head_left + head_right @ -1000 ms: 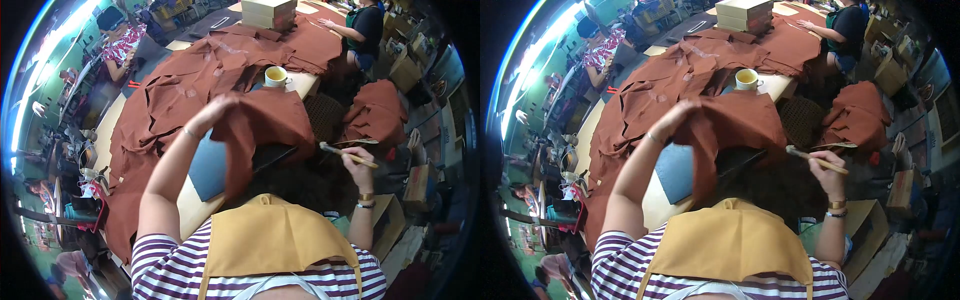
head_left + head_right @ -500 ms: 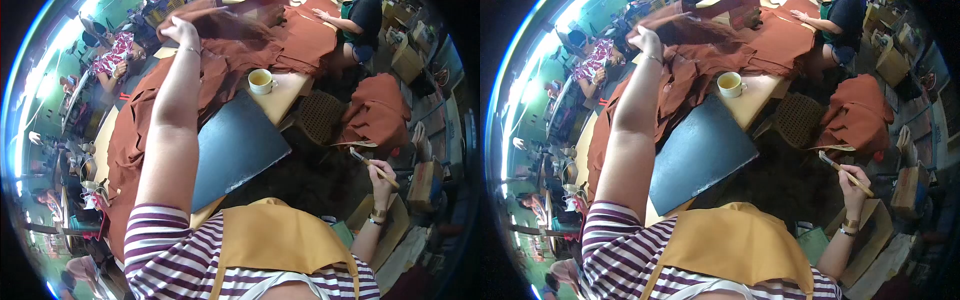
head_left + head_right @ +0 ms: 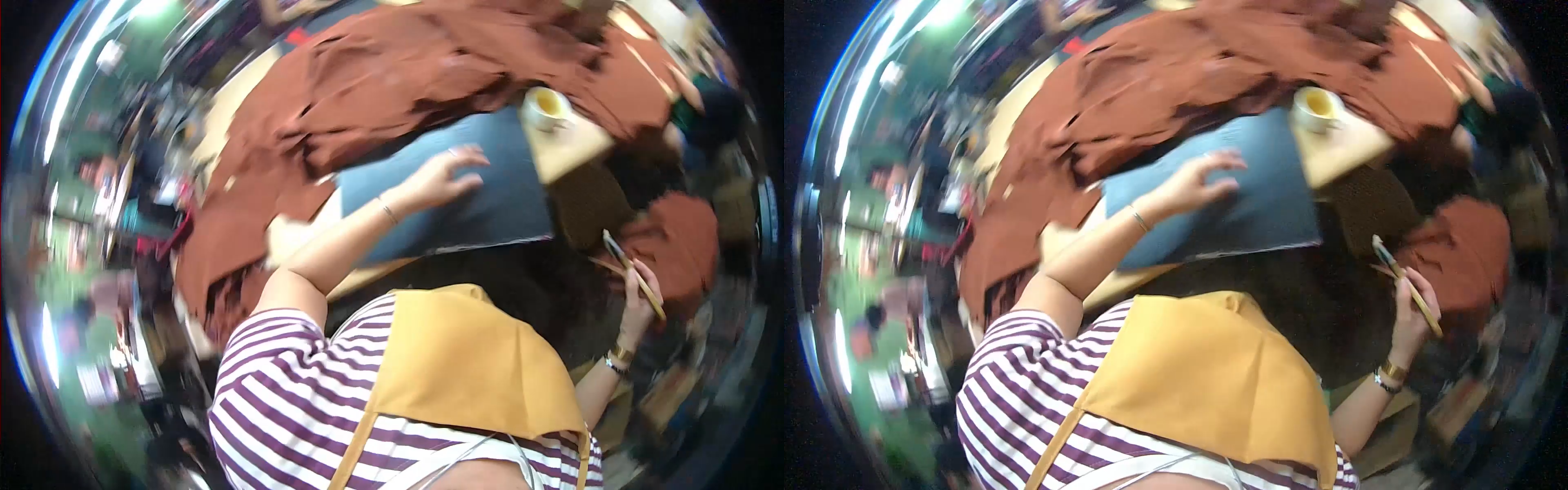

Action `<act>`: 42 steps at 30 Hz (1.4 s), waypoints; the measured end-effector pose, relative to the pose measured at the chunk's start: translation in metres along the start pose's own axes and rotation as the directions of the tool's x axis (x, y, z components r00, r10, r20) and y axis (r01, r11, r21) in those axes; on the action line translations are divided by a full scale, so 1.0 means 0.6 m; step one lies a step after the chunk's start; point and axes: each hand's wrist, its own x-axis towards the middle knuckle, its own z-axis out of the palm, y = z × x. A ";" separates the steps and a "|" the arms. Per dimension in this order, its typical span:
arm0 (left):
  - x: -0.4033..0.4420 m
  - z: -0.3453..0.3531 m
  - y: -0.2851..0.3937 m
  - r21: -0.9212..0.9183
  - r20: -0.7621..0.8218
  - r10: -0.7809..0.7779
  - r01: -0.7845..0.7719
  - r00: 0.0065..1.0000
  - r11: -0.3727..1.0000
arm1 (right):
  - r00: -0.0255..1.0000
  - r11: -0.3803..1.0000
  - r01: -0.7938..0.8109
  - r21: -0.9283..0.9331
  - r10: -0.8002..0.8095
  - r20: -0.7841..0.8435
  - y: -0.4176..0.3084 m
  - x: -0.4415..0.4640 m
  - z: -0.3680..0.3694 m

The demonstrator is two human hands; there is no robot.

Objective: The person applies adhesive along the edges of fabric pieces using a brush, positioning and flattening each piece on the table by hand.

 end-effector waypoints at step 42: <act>-0.266 -0.251 0.092 0.483 -0.492 -0.328 0.566 0.806 0.668 | 0.775 0.793 0.610 0.015 -0.600 0.198 -0.160 -0.002 0.295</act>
